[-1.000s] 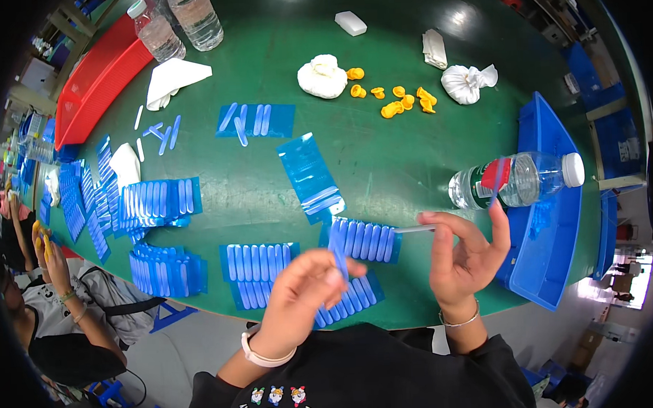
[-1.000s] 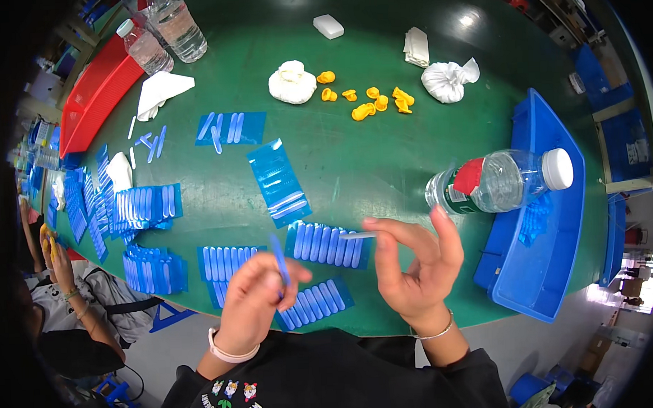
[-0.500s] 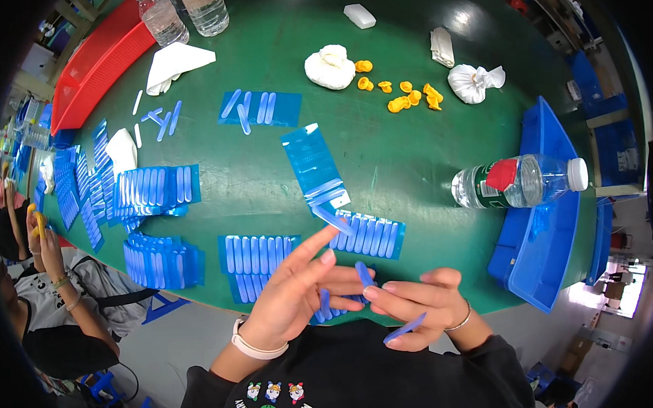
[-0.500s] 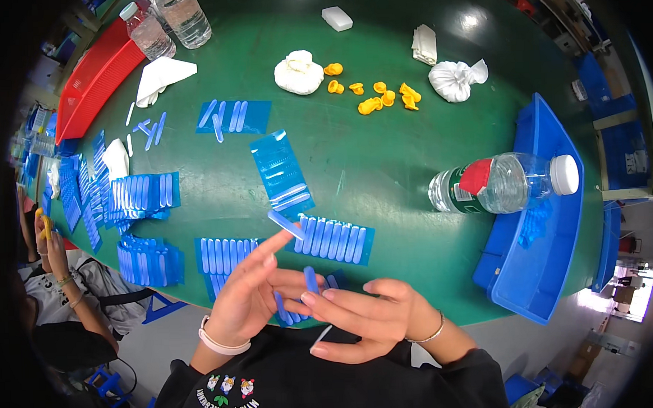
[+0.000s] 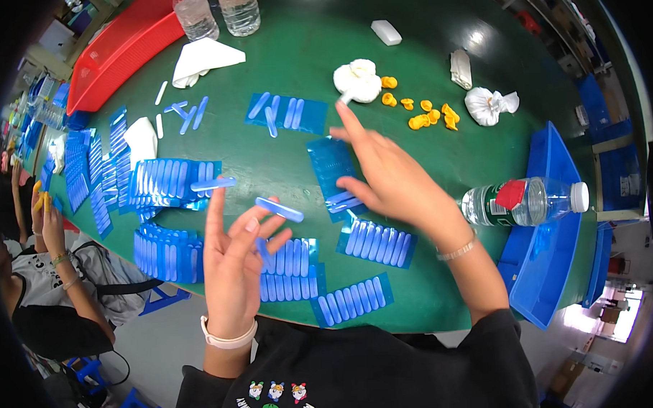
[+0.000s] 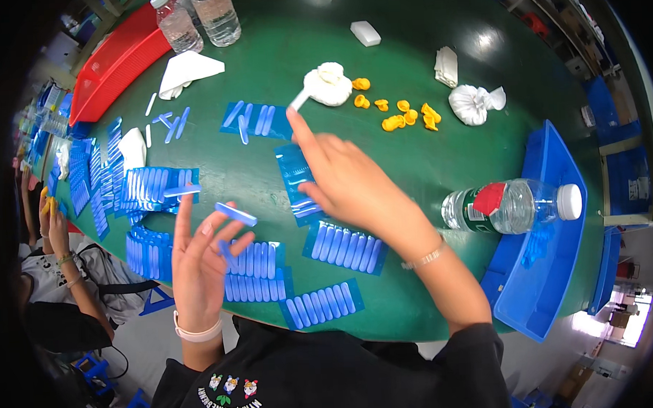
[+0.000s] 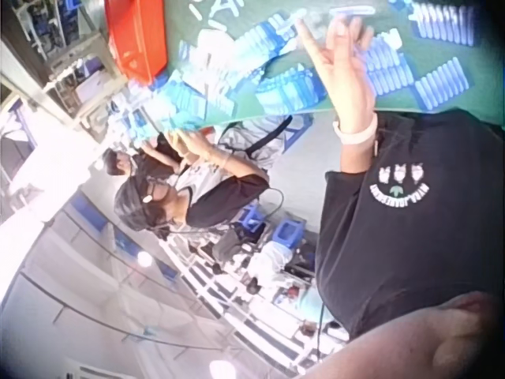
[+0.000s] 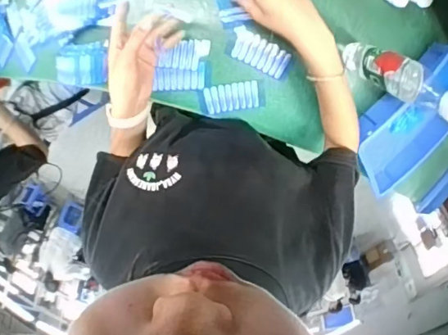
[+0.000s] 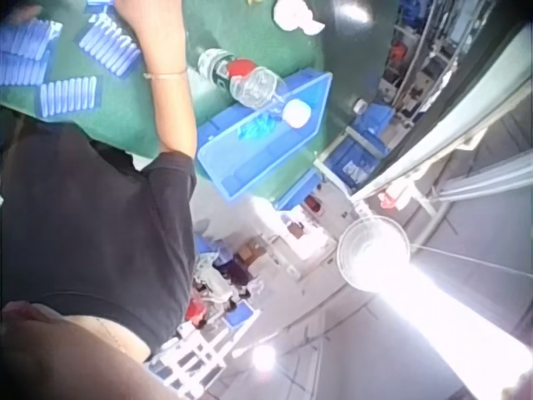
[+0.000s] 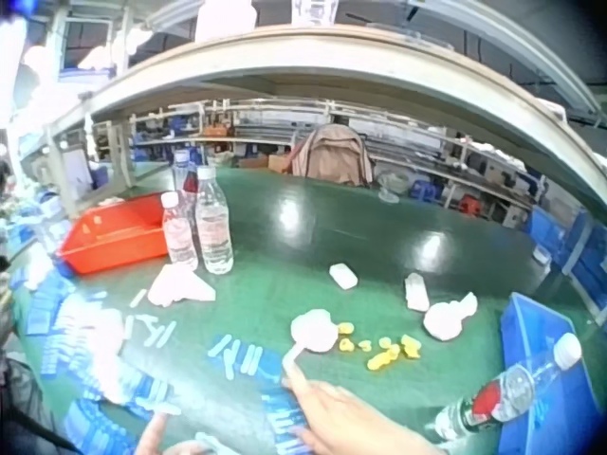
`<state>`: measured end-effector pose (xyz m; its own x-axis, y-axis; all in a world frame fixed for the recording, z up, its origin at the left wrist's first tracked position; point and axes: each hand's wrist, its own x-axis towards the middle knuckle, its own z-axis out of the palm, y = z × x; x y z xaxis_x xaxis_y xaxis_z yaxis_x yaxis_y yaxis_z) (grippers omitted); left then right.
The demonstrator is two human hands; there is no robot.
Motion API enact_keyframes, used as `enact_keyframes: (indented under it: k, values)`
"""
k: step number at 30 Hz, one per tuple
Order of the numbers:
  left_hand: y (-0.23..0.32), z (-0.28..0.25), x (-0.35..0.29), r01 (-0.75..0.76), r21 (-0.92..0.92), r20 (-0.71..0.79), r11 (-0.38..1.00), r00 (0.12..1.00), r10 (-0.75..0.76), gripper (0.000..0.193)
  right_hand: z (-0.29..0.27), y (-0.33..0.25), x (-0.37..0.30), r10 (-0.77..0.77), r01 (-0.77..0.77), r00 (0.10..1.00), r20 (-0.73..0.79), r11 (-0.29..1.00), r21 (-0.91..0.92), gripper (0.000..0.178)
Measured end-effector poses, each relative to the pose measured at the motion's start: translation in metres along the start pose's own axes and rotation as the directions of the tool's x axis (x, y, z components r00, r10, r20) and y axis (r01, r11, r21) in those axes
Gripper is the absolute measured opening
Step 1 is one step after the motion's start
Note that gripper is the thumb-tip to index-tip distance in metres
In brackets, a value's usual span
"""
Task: The person attaches printed plastic strips onto plastic backing sheets by hand, presses them flat, and pats the surface with a small cloth pouch.
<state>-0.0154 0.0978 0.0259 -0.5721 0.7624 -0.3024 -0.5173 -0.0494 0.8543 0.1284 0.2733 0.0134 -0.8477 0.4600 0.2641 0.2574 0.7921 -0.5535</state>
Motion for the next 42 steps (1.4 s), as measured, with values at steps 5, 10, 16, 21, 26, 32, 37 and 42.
enact_keyframes:
  k: [5, 10, 16, 21, 26, 32, 37, 42]
  values:
    - [0.001, -0.012, -0.011, 0.167, -0.224, 0.201, 0.96, 0.972, -0.122, 0.061, 0.016, 0.008, 0.048, 0.133, -0.038, 0.935, 0.329, 0.959, -0.279, 0.1]
    - [-0.003, -0.028, -0.019, 0.133, -0.299, 0.283, 0.945, 0.958, -0.045, 0.064, 0.015, 0.019, 0.061, 0.165, -0.198, 0.847, 0.506, 0.98, 0.012, 0.089]
    - [-0.01, -0.027, -0.021, 0.014, -0.095, 0.192, 0.995, 0.981, 0.005, 0.067, 0.0, 0.003, 0.041, 0.141, -0.26, 0.933, 0.331, 0.901, 0.348, 0.074]
    - [-0.018, -0.014, -0.017, -0.019, -0.039, 0.156, 0.999, 0.987, 0.024, 0.069, -0.011, -0.018, 0.021, 0.137, -0.157, 0.988, 0.075, 0.859, 0.487, 0.068]
    - [-0.035, -0.01, -0.016, -0.135, -0.093, 0.181, 0.987, 0.972, 0.15, 0.09, -0.032, -0.08, -0.023, 0.285, -0.064, 0.947, -0.146, 0.615, 0.786, 0.068]
    - [-0.034, 0.022, -0.027, 0.095, -0.322, 0.582, 0.942, 0.805, 0.118, 0.119, -0.03, -0.103, -0.087, 0.575, -0.064, 0.803, -0.157, 0.345, 0.936, 0.073]
    - [-0.041, 0.029, -0.04, 0.006, -0.15, 0.691, 0.989, 0.716, 0.1, 0.118, -0.018, -0.101, -0.134, 0.736, -0.116, 0.64, -0.22, 0.375, 0.92, 0.077]
    - [-0.041, 0.032, -0.042, -0.06, 0.066, 0.751, 0.996, 0.66, -0.01, 0.124, -0.026, -0.089, -0.154, 0.851, -0.048, 0.435, -0.295, 0.349, 0.936, 0.074]
